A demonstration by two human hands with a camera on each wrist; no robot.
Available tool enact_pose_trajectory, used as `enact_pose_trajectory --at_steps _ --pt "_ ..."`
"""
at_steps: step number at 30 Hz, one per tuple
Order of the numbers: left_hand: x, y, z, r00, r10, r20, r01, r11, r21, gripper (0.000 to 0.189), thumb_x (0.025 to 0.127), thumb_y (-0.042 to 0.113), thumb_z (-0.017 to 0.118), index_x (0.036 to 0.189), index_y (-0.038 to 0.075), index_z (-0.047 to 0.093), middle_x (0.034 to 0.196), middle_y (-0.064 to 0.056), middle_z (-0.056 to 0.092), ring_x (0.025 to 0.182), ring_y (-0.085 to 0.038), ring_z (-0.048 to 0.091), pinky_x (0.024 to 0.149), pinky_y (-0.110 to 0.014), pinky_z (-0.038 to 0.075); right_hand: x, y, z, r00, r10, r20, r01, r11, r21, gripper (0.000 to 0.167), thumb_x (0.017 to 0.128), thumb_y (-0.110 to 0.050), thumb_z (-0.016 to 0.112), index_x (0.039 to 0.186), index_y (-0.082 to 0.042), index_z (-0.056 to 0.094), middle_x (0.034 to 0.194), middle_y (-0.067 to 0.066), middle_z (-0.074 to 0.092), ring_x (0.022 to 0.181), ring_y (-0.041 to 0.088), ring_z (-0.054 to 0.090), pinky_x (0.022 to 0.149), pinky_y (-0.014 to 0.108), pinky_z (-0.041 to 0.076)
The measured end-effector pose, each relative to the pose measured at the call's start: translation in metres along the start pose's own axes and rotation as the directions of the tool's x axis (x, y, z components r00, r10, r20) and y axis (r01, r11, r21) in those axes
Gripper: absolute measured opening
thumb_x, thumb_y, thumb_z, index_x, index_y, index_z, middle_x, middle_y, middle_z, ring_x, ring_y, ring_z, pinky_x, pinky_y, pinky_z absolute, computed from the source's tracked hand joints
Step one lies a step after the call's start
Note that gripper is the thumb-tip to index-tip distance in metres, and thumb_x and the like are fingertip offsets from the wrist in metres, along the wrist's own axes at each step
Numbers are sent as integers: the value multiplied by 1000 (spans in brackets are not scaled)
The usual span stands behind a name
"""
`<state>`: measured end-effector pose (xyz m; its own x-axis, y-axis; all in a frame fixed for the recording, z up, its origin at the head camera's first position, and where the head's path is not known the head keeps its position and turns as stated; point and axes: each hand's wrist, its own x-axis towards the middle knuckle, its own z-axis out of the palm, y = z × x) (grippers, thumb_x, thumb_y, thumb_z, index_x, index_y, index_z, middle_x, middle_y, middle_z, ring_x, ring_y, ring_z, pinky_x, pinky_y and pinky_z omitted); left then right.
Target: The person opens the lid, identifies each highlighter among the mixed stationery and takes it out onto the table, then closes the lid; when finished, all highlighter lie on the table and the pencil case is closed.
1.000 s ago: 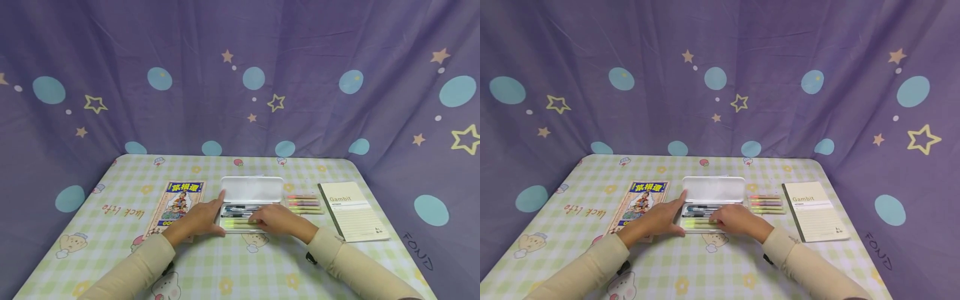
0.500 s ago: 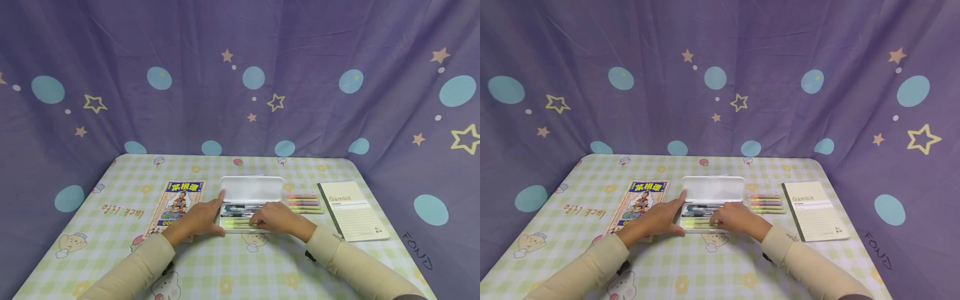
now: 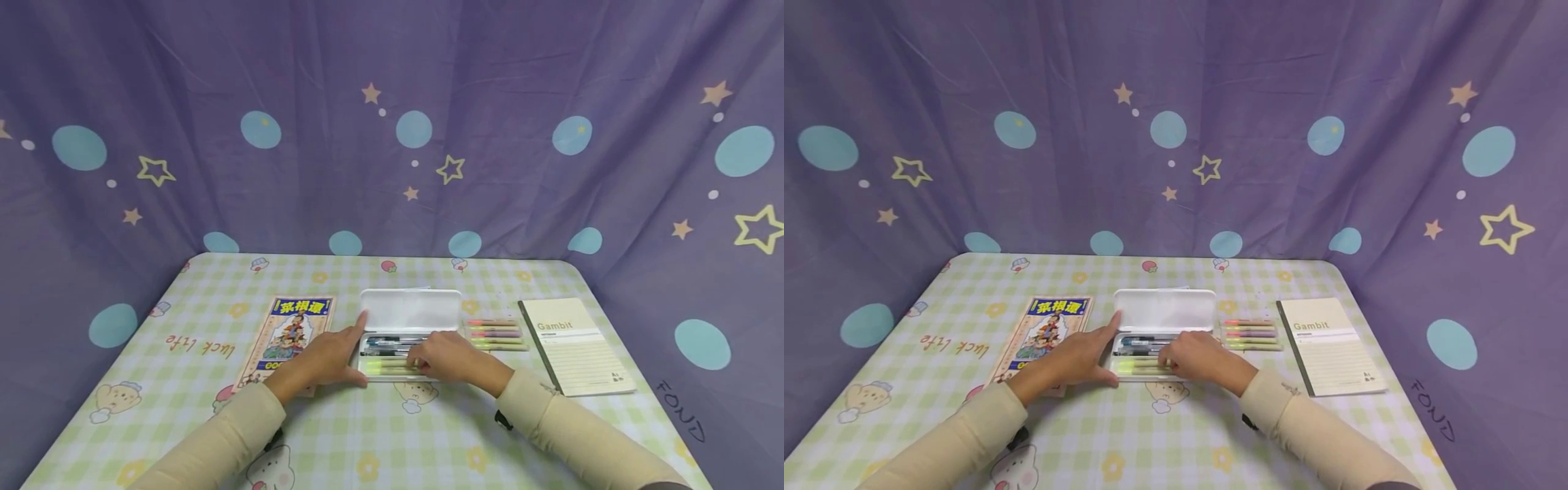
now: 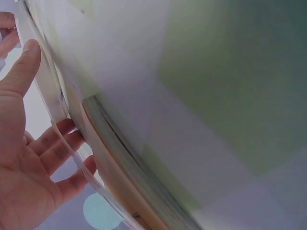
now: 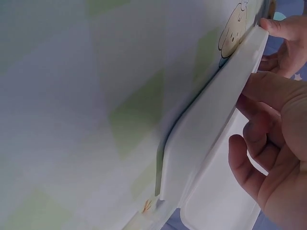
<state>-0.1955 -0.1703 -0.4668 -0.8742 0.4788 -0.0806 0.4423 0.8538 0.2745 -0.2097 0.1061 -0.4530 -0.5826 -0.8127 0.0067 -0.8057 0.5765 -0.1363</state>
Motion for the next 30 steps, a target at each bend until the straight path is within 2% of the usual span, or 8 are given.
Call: enact_pose_trajectory --at_steps 7,13,18,22,24,26,28,30 --pt "0 1 -1 1000 -9 7 9 1000 9 133 71 64 84 164 6 7 153 -17 51 129 -35 61 112 -47 48 0 -1 -2 999 54 -3 -53 996 65 21 84 -10 77 101 -23 78 87 -9 79 75 3 71 62 19 53" --pt "0 1 -2 1000 1 0 -1 1000 10 134 71 63 84 164 4 8 153 -18 52 128 -35 62 110 -47 49 0 0 0 998 47 -50 -43 997 72 27 80 -4 74 101 -20 80 79 -10 74 62 -2 54 54 15 42" --pt "0 0 -2 1000 7 1 -8 1000 10 133 72 64 83 164 4 8 153 -18 52 129 -35 61 111 -47 49 -1 -1 2 997 -9 -79 11 1000 20 31 78 1 69 96 -22 81 69 -12 63 57 -1 36 49 15 27" --pt "0 0 -1 1000 10 -1 -10 1000 11 133 72 64 83 164 4 8 154 -18 51 129 -35 61 111 -47 49 -1 -1 1 994 -50 -100 48 999 -16 26 71 6 62 64 -19 58 60 -11 36 57 2 25 50 16 17" --pt "0 0 -1 1000 11 -2 -11 1000 10 133 72 64 83 164 4 8 154 -18 51 129 -36 61 111 -47 49 -1 -1 2 991 -62 -116 58 998 -40 33 68 6 59 60 -19 41 61 -10 27 58 3 23 50 16 15" --pt "-1 0 -1 1000 15 -5 -15 1000 10 133 72 64 83 164 4 8 154 -18 51 130 -36 61 111 -47 49 -1 -1 3 988 -70 -136 62 996 -62 37 67 6 59 60 -20 34 62 -9 26 59 3 23 50 16 14" --pt "-1 0 -2 1000 20 -6 -19 1000 16 133 72 64 83 164 3 9 153 -18 52 129 -36 61 110 -47 49 -1 0 4 987 -66 -147 55 995 -78 34 67 6 59 60 -20 38 62 -9 31 60 3 25 49 15 15" --pt "-2 0 -2 1000 23 -8 -23 1000 20 132 72 64 83 164 3 10 152 -18 53 128 -35 62 109 -47 50 -2 0 5 988 -48 -150 37 996 -76 28 70 5 61 62 -20 54 64 -8 41 61 4 30 48 15 16"
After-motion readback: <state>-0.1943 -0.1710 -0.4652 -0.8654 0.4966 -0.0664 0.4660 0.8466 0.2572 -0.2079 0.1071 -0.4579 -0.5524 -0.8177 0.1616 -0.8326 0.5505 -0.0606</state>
